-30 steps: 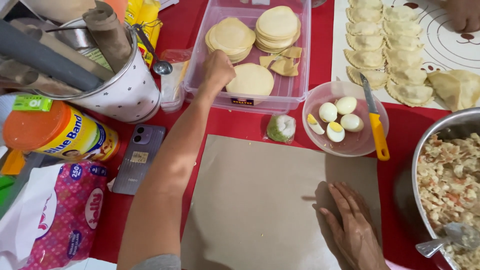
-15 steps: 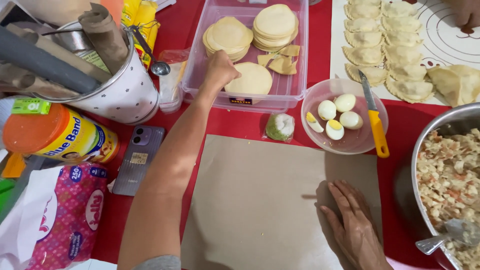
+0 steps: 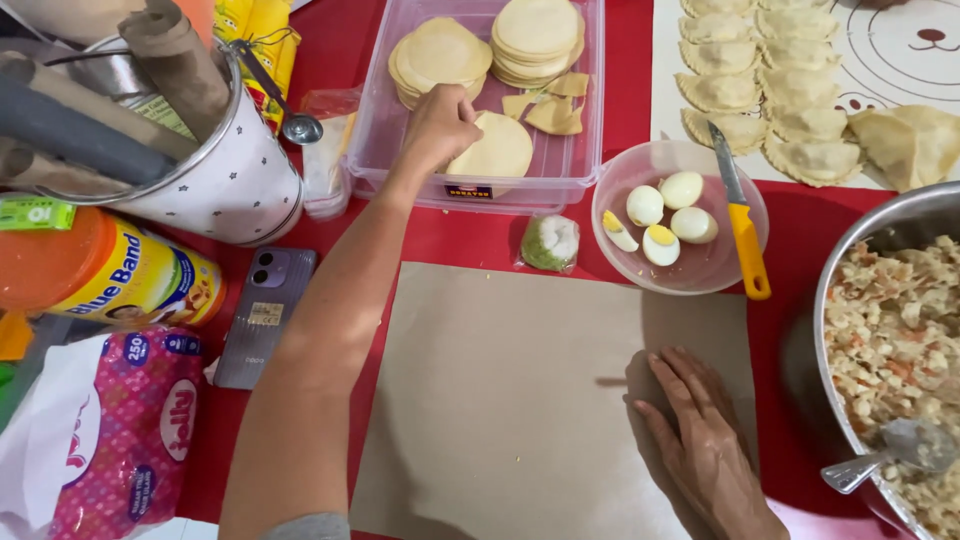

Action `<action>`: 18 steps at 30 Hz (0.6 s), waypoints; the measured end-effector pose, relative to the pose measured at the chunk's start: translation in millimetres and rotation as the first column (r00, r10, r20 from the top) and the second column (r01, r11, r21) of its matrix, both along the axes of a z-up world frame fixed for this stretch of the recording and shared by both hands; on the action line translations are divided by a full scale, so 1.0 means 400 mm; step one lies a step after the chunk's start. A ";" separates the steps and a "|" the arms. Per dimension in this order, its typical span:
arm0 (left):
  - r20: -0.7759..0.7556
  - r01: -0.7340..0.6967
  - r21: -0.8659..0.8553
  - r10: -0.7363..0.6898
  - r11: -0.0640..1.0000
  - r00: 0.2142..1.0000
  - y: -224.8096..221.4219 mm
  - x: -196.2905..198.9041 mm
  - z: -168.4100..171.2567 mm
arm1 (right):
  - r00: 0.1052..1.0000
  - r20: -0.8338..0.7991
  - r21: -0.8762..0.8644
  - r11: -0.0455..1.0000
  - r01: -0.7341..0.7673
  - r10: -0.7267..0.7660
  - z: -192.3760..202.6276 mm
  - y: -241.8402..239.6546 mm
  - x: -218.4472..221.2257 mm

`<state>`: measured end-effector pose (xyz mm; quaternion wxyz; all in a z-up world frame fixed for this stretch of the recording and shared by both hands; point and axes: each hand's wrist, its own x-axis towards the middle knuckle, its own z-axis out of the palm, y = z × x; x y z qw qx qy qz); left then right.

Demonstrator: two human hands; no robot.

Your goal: Assembling pastries by filling dough wrappers with a vegetable-meat mixture and egg slices, then folding and sealing the edges.

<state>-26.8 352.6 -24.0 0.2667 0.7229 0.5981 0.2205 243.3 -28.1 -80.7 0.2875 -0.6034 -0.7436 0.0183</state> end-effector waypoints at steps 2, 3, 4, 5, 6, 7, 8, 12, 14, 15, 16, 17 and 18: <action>0.027 0.034 0.032 -0.035 0.999 0.999 -0.003 0.007 0.006 | 1.000 0.005 -0.012 1.000 0.002 -0.002 -0.003 0.000 0.003; 0.053 0.067 0.065 -0.070 0.996 0.996 -0.004 0.010 0.009 | 1.000 0.010 -0.023 1.000 0.003 -0.002 -0.005 -0.001 0.003; 0.052 0.068 0.065 -0.072 0.996 0.996 -0.017 0.017 0.021 | 1.000 0.009 -0.024 1.000 0.004 -0.004 -0.004 -0.001 0.003; 0.086 0.055 0.065 -0.060 0.996 0.994 -0.031 0.024 0.033 | 1.000 0.006 -0.023 1.000 0.003 -0.003 -0.003 -0.001 0.002; 0.120 0.041 0.065 -0.049 0.997 0.992 -0.044 0.030 0.044 | 1.000 0.002 -0.022 1.000 0.002 -0.002 -0.003 -0.002 0.002; 0.120 0.042 0.064 -0.049 0.997 0.992 -0.043 0.035 0.044 | 1.000 0.002 -0.023 1.000 0.002 -0.002 -0.001 -0.001 0.000; 0.156 0.038 0.052 -0.046 0.998 0.987 -0.043 0.039 0.044 | 1.000 -0.006 -0.015 1.000 -0.001 0.001 0.001 0.000 -0.002; 0.273 -0.057 -0.028 0.062 0.998 0.960 -0.048 0.056 0.068 | 1.000 -0.017 -0.007 1.000 0.002 -0.002 -0.003 0.001 -0.001; 0.302 -0.039 -0.033 0.047 0.999 0.952 -0.068 0.064 0.097 | 1.000 -0.020 -0.014 1.000 -0.004 0.004 0.003 0.002 -0.002; 0.330 -0.022 -0.038 0.033 0.999 0.943 -0.079 0.067 0.111 | 1.000 -0.023 -0.021 1.000 -0.012 0.011 0.006 0.001 -0.002; 0.330 -0.022 -0.038 0.033 0.999 0.944 -0.083 0.070 0.120 | 1.000 -0.023 -0.021 1.000 -0.011 0.011 0.005 0.003 -0.001; 0.353 0.015 -0.013 -0.010 1.000 0.936 -0.088 0.073 0.128 | 1.000 -0.021 -0.012 1.000 -0.017 0.017 0.004 0.002 -0.001; 0.375 0.051 0.013 -0.052 0.999 0.926 -0.093 0.075 0.135 | 1.000 -0.019 -0.002 1.000 -0.024 0.024 0.002 0.001 0.000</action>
